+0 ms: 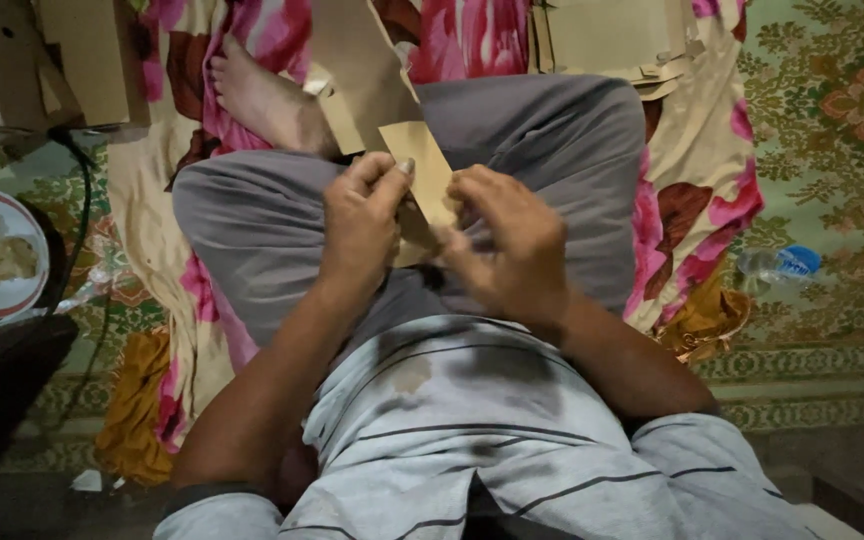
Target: Assembling small cardboard boxes by folding and tucking tabs.
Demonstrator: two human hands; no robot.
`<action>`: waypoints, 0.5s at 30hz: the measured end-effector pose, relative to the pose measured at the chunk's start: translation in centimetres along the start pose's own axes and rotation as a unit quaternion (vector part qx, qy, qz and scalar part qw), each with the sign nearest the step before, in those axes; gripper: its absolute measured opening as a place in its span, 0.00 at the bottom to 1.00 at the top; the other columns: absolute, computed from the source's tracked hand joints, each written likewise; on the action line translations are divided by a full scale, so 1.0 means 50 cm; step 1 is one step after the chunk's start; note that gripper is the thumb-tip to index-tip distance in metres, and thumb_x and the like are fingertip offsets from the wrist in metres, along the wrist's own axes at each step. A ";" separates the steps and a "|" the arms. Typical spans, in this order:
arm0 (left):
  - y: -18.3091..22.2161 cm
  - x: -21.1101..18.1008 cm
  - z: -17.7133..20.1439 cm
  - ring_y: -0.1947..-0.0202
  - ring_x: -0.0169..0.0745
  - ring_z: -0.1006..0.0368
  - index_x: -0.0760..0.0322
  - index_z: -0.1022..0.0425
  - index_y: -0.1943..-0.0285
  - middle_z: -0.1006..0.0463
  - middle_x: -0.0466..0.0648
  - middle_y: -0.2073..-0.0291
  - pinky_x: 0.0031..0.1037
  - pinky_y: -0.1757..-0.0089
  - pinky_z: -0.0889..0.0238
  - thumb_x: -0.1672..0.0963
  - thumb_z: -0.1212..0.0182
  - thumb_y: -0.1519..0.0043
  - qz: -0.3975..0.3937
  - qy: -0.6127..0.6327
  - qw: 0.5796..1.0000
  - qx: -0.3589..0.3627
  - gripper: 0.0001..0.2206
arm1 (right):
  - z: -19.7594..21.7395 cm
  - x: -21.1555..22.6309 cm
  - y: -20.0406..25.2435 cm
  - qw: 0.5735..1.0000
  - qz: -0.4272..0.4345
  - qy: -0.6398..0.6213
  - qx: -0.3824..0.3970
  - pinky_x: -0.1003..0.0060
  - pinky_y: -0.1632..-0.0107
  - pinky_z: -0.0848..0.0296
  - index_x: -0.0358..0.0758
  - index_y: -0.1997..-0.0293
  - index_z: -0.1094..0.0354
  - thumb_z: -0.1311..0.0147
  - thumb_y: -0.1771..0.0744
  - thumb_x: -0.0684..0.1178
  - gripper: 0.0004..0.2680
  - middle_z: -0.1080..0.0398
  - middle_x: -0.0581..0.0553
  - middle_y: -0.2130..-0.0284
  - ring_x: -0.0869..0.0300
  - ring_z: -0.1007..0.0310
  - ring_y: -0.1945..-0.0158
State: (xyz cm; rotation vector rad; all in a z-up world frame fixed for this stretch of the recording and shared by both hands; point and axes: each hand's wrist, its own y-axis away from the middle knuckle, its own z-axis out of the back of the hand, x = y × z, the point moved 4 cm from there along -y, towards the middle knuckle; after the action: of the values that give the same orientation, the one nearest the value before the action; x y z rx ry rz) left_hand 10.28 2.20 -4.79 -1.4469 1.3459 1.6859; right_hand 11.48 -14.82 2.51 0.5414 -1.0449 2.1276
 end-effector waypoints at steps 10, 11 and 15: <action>0.065 -0.059 -0.052 0.84 0.30 0.36 0.67 0.21 0.68 0.28 0.50 0.86 0.22 0.78 0.39 0.61 0.35 0.39 -0.078 -0.018 0.986 0.149 0.05 | 0.076 -0.027 -0.029 0.993 -0.015 0.057 -0.098 0.56 0.58 0.24 0.30 0.53 0.28 0.31 0.33 0.44 0.10 0.25 0.35 0.59 0.44 0.21 0.60; 0.070 -0.064 -0.054 0.82 0.30 0.37 0.66 0.21 0.68 0.29 0.49 0.86 0.21 0.78 0.39 0.61 0.36 0.39 -0.082 -0.018 0.984 0.158 0.04 | 0.074 -0.030 -0.026 0.991 -0.002 0.077 -0.107 0.56 0.59 0.24 0.30 0.53 0.28 0.31 0.33 0.46 0.11 0.25 0.37 0.61 0.46 0.21 0.62; 0.067 -0.043 -0.053 0.81 0.31 0.39 0.67 0.22 0.69 0.30 0.49 0.86 0.23 0.76 0.40 0.61 0.36 0.40 -0.082 -0.021 0.979 0.187 0.05 | 0.065 -0.034 -0.012 0.981 0.014 0.154 -0.118 0.57 0.62 0.25 0.33 0.54 0.26 0.32 0.33 0.46 0.09 0.25 0.42 0.64 0.51 0.22 0.66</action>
State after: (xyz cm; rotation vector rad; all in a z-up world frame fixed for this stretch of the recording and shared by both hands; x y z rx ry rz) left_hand 9.03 -0.99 -1.46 -1.2567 1.3895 1.2707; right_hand 13.26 -17.86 3.65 0.0801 -1.1078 1.9954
